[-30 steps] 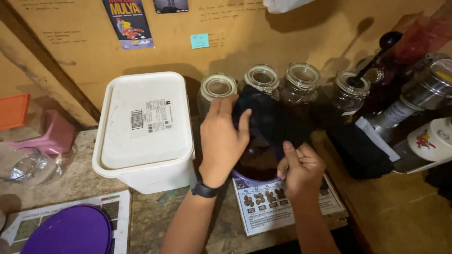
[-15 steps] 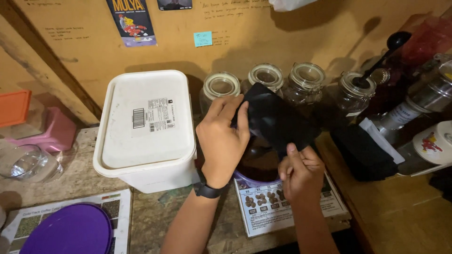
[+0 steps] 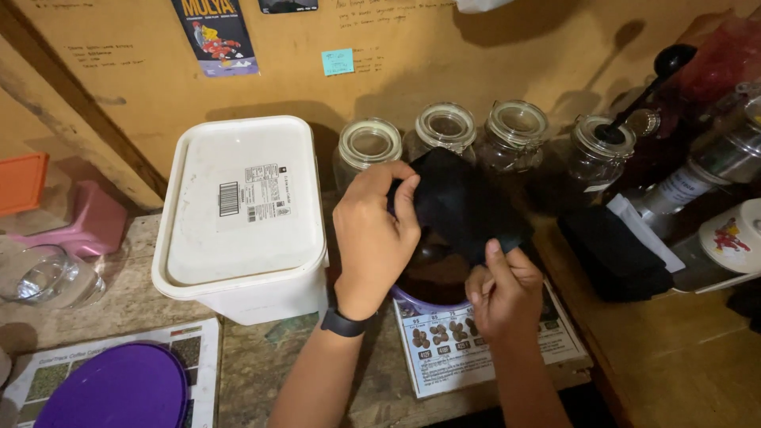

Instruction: Measuring and packaging ground coffee into small pouches using a spoon and a digital scale.

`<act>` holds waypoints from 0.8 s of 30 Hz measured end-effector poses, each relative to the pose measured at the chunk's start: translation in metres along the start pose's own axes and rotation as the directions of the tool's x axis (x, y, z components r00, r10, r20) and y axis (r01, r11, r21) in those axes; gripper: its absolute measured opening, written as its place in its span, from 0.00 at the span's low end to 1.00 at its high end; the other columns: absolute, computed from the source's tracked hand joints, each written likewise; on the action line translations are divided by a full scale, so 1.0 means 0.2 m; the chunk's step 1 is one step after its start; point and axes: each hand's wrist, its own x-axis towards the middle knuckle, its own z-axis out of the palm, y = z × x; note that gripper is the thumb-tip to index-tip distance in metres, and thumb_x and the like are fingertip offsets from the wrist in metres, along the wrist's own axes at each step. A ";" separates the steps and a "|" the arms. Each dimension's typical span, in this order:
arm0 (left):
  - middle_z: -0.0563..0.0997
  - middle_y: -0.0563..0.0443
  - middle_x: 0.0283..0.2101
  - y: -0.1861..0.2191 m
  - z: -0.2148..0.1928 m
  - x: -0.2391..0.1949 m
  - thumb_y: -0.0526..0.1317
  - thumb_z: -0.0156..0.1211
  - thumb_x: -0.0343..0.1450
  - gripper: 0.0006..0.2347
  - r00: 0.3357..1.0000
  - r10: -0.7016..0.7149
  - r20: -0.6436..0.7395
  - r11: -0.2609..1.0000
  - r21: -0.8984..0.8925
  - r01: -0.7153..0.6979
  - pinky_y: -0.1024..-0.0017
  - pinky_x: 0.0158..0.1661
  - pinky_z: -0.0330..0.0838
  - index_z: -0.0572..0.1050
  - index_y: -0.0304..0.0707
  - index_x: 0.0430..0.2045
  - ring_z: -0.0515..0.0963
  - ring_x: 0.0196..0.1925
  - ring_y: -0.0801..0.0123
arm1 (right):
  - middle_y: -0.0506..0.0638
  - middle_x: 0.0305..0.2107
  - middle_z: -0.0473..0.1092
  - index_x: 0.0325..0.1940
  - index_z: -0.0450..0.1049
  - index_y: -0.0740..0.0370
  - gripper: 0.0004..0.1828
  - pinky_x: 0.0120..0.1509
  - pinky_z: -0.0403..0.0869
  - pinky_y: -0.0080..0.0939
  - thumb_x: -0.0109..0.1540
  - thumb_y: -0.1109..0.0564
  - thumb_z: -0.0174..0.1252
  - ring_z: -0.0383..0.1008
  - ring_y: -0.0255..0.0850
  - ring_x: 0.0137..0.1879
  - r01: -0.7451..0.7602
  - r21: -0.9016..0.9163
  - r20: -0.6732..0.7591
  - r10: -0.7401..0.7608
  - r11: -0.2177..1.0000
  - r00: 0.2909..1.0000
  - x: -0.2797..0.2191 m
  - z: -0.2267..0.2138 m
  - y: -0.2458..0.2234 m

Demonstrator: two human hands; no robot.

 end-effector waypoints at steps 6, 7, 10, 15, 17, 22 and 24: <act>0.78 0.38 0.25 0.01 -0.10 0.05 0.33 0.56 0.74 0.03 0.977 -0.083 0.198 0.991 -0.088 0.102 0.51 0.32 0.73 0.75 0.36 0.32 0.79 0.32 0.32 | 0.51 0.07 0.53 0.31 0.70 0.69 0.13 0.16 0.60 0.30 0.70 0.64 0.52 0.64 0.42 0.10 -0.068 0.052 0.020 0.067 0.996 0.998 0.01 0.00 -0.02; 0.76 0.36 0.23 0.01 -0.11 0.06 0.33 0.54 0.75 0.03 0.965 -0.112 0.238 0.985 -0.102 0.140 0.51 0.29 0.71 0.74 0.36 0.32 0.78 0.29 0.30 | 0.52 0.07 0.53 0.28 0.68 0.66 0.14 0.14 0.60 0.33 0.69 0.64 0.54 0.64 0.45 0.10 -0.094 0.186 0.011 0.094 0.978 0.996 0.02 0.00 -0.01; 0.75 0.37 0.20 0.02 -0.14 0.08 0.33 0.53 0.75 0.04 0.957 -0.146 0.253 0.981 -0.090 0.173 0.55 0.25 0.70 0.74 0.37 0.31 0.77 0.24 0.34 | 0.53 0.07 0.59 0.47 0.75 0.71 0.09 0.10 0.62 0.31 0.68 0.63 0.52 0.68 0.44 0.09 -0.114 0.105 0.082 0.106 0.988 0.991 0.05 -0.10 0.09; 0.75 0.37 0.19 0.02 -0.19 0.08 0.32 0.52 0.75 0.04 0.944 -0.183 0.275 0.974 -0.077 0.211 0.57 0.26 0.70 0.73 0.36 0.31 0.77 0.21 0.38 | 0.64 0.12 0.69 0.50 0.74 0.75 0.11 0.06 0.61 0.31 0.65 0.66 0.53 0.66 0.44 0.06 -0.113 0.036 0.213 0.103 0.993 0.972 0.04 -0.03 0.06; 0.76 0.38 0.18 0.02 -0.21 0.08 0.32 0.52 0.75 0.04 0.939 -0.203 0.279 0.970 -0.076 0.232 0.58 0.25 0.70 0.73 0.36 0.31 0.76 0.20 0.41 | 0.63 0.09 0.67 0.51 0.74 0.76 0.12 0.05 0.60 0.31 0.65 0.67 0.52 0.65 0.45 0.05 -0.124 0.042 0.247 0.110 0.991 0.963 0.02 0.01 0.05; 0.77 0.34 0.20 0.06 -0.25 0.10 0.32 0.51 0.75 0.02 0.933 -0.189 0.307 0.972 -0.078 0.222 0.54 0.25 0.70 0.72 0.37 0.33 0.75 0.22 0.33 | 0.63 0.27 0.78 0.55 0.74 0.71 0.15 0.08 0.61 0.29 0.65 0.66 0.51 0.67 0.39 0.08 -0.097 0.063 0.246 0.079 0.993 0.966 0.05 -0.02 0.08; 0.79 0.34 0.22 0.06 -0.25 0.09 0.31 0.52 0.75 0.03 0.941 -0.171 0.292 0.973 -0.102 0.209 0.54 0.29 0.72 0.73 0.35 0.32 0.78 0.25 0.33 | 0.64 0.17 0.72 0.55 0.73 0.73 0.15 0.07 0.60 0.30 0.65 0.66 0.50 0.65 0.42 0.06 -0.123 0.092 0.270 0.094 0.988 0.958 0.09 -0.14 0.18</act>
